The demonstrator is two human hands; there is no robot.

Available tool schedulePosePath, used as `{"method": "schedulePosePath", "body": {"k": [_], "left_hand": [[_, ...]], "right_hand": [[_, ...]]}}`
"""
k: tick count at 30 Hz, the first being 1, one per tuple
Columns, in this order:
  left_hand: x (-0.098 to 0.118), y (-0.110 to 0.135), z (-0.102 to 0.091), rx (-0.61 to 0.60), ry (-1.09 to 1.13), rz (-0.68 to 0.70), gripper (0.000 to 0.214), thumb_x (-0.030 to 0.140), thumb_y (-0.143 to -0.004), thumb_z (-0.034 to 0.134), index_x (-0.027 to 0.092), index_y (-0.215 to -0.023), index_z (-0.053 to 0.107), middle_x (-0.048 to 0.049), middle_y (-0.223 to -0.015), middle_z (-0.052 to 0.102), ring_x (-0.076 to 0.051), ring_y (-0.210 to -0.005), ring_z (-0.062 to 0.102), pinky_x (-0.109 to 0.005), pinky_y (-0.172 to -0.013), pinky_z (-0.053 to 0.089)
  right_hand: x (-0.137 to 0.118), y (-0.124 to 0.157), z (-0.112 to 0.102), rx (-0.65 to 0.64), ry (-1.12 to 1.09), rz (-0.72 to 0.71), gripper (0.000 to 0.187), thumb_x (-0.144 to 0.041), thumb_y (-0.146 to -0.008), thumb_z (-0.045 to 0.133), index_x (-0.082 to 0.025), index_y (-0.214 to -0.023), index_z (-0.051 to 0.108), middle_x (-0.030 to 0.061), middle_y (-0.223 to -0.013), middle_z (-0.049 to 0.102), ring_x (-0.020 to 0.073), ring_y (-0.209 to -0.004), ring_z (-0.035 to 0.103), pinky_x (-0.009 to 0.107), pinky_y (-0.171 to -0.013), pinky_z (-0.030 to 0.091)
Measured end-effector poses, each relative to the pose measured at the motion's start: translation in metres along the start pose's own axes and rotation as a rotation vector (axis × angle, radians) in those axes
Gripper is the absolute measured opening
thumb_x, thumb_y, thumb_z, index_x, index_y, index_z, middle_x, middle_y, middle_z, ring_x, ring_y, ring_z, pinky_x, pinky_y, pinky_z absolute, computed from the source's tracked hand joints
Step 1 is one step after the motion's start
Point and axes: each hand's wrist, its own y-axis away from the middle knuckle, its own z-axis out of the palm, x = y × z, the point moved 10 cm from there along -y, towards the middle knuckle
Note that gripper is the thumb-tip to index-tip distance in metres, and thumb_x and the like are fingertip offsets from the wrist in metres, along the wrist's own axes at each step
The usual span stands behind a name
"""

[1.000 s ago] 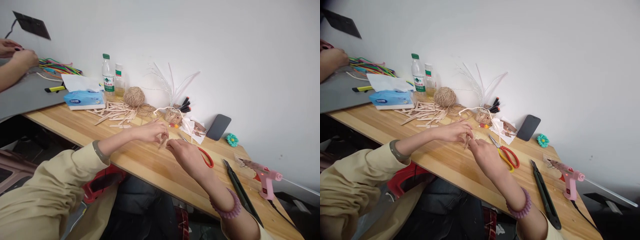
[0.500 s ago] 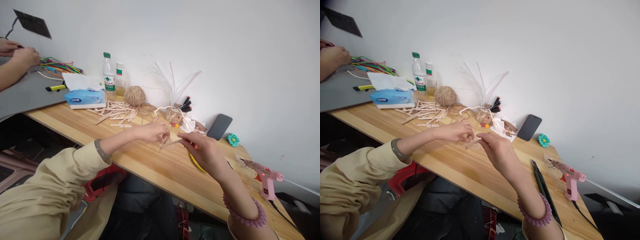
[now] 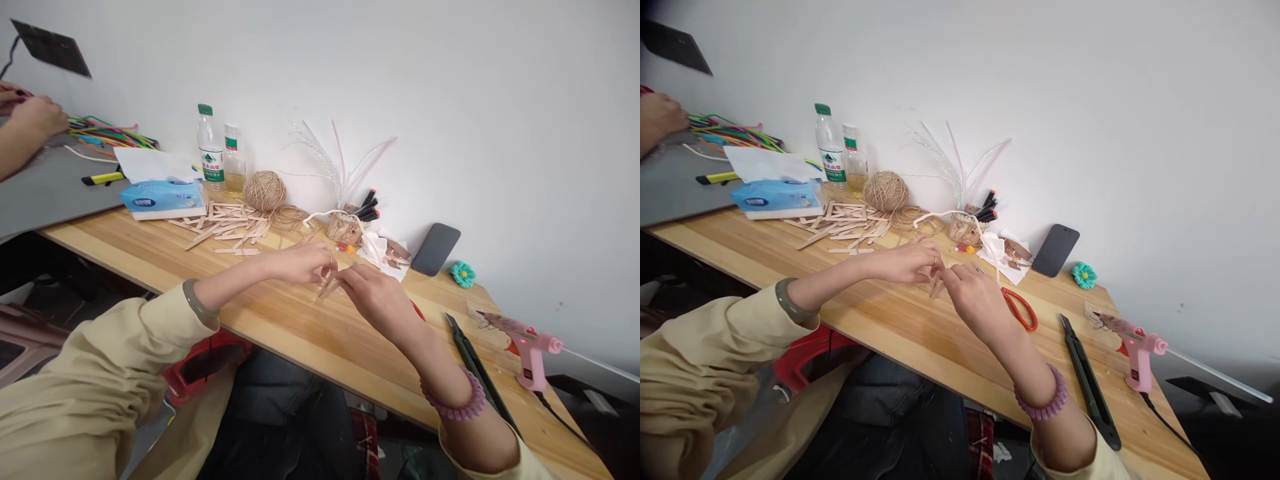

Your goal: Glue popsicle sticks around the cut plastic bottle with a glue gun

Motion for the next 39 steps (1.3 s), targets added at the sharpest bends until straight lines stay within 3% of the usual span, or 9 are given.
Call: {"method": "schedulePosePath", "body": {"k": [10, 27, 33, 39], "left_hand": [[0.001, 0.000, -0.001, -0.008, -0.015, -0.016, 0.010, 0.013, -0.078, 0.055, 0.016, -0.085, 0.061, -0.0049, -0.088, 0.063, -0.022, -0.096, 0.055, -0.036, -0.091, 0.038], [0.004, -0.001, 0.001, 0.023, 0.017, -0.003, 0.008, 0.019, -0.076, 0.057, 0.016, -0.082, 0.061, -0.0058, -0.086, 0.062, -0.025, -0.095, 0.054, -0.043, -0.090, 0.036], [0.000, -0.003, 0.002, 0.091, 0.018, -0.046, 0.011, 0.024, -0.078, 0.059, 0.016, -0.072, 0.062, -0.0049, -0.081, 0.062, -0.024, -0.092, 0.054, -0.048, -0.095, 0.031], [0.002, -0.002, 0.003, 0.106, -0.002, -0.043, 0.014, 0.028, -0.081, 0.057, 0.017, -0.075, 0.064, -0.0038, -0.079, 0.062, -0.023, -0.092, 0.055, -0.042, -0.092, 0.036]], "right_hand": [[-0.002, -0.004, -0.003, -0.027, -0.008, -0.021, 0.018, -0.008, -0.091, 0.042, -0.014, -0.092, 0.059, 0.0075, -0.082, 0.062, 0.0175, -0.072, 0.055, 0.026, -0.062, 0.037], [-0.006, 0.001, -0.004, 0.104, 0.103, -0.031, 0.013, -0.014, -0.095, 0.040, -0.015, -0.091, 0.053, 0.0056, -0.077, 0.059, 0.0177, -0.067, 0.050, 0.028, -0.057, 0.031], [-0.001, 0.003, -0.001, 0.144, 0.094, -0.009, 0.010, -0.017, -0.094, 0.044, -0.016, -0.091, 0.053, 0.0044, -0.077, 0.059, 0.0172, -0.069, 0.051, 0.027, -0.057, 0.030], [0.009, 0.005, -0.009, 0.255, 0.178, 0.067, 0.014, -0.029, -0.091, 0.054, -0.016, -0.087, 0.059, 0.0054, -0.079, 0.062, 0.0195, -0.075, 0.053, 0.029, -0.058, 0.032]]}}
